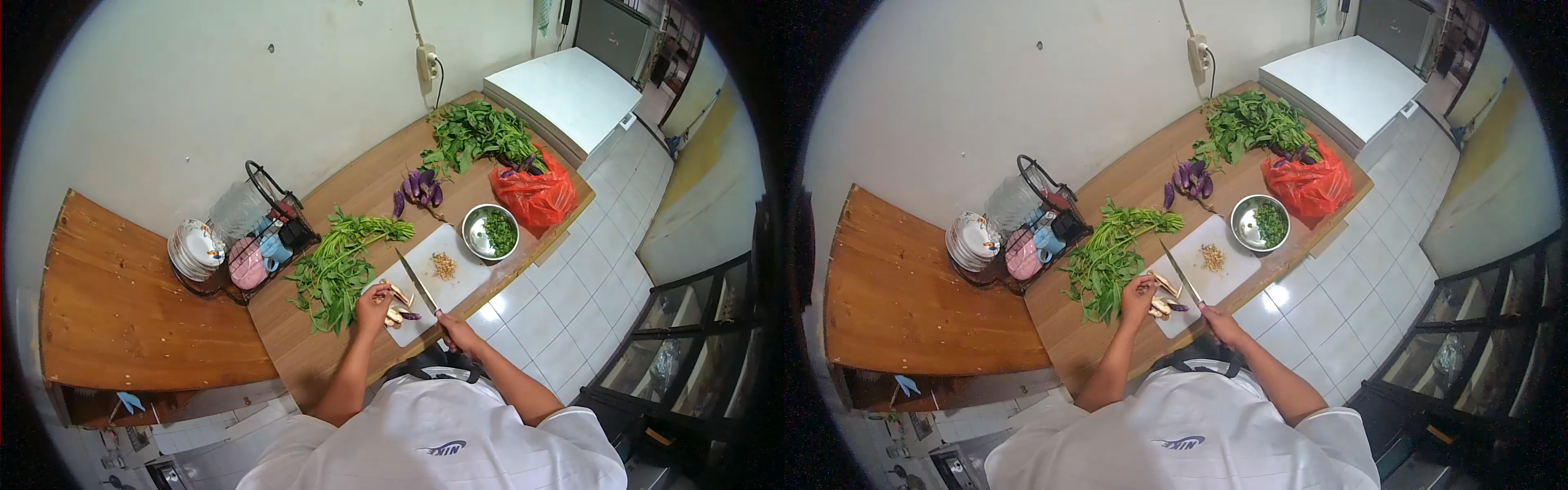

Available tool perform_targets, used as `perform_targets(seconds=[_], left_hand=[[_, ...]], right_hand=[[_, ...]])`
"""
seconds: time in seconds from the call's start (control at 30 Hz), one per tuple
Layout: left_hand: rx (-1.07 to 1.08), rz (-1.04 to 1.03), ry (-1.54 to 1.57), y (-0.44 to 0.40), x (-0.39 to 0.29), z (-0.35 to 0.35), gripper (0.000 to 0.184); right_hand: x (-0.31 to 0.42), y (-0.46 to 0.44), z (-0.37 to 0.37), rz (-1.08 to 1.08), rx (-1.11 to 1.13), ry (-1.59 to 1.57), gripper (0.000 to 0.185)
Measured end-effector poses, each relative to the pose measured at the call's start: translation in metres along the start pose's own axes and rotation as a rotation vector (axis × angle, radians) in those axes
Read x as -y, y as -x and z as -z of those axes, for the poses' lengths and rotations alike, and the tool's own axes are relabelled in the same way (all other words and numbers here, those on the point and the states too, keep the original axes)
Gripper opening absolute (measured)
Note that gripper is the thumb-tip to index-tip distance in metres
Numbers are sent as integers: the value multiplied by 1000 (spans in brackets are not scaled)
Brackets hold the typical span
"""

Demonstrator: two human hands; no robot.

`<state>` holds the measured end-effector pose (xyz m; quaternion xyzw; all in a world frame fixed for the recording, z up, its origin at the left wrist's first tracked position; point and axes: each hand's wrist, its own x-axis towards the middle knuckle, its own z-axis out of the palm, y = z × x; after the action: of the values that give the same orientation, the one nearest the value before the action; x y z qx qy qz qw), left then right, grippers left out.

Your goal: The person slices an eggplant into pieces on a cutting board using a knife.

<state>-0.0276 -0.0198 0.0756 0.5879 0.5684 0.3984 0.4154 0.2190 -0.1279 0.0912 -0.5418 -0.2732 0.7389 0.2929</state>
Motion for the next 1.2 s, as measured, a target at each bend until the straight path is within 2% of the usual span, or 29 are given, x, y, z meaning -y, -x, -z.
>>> perform_targets(seconds=[0.07, 0.17, 0.2, 0.23, 0.3, 0.4, 0.53, 0.6, 0.7, 0.8, 0.87, 0.9, 1.03, 1.1, 1.13, 1.2], left_hand=[[-12, 89, 84, 2, -1, 3, 25], [-52, 103, 44, 5, 0, 5, 25], [-78, 95, 19, 5, -5, 5, 25], [-70, 96, 14, 5, -11, 5, 25], [-127, 84, 16, 4, -19, 7, 24], [-218, 24, -67, -9, -22, 10, 21], [-201, 19, -30, -21, -30, 4, 19], [-102, 29, -46, -31, -25, -4, 17], [-4, 27, -69, -37, -31, -26, 19], [125, 40, -54, -47, -40, -43, 22], [432, 66, -81, -61, -28, -51, 20], [509, 46, -131, -66, -26, -56, 20], [463, 69, -268, -85, 33, -73, 19], [236, 168, -460, -81, 41, -72, 17], [241, 170, -456, -77, 41, -71, 17], [61, 148, -567, -65, 43, -66, 14]], right_hand=[[15, 0, -6, 34, 46, -11, 54], [6, -18, -2, -139, 87, 227, 57], [1, -20, -2, -141, 85, 219, 57], [-5, -20, -4, -49, 49, 413, 56], [-9, -12, -5, -26, -10, 649, 58], [-26, -22, -4, -23, -46, 666, 57], [-30, -11, -5, 66, -90, 672, 58], [-24, 5, -5, 32, -157, 378, 56], [-42, -1, 20, -97, -179, 186, 60], [-51, 11, 44, -94, -261, 96, 56], [-40, 31, 48, -105, -280, 85, 55], [-43, 35, 52, -124, -299, 43, 54], [-50, 46, 59, -146, -314, 5, 53], [-53, 46, 52, -111, -345, 28, 53], [-54, 46, 47, -79, -373, 52, 52], [-61, 42, 42, -86, -385, 65, 51]])
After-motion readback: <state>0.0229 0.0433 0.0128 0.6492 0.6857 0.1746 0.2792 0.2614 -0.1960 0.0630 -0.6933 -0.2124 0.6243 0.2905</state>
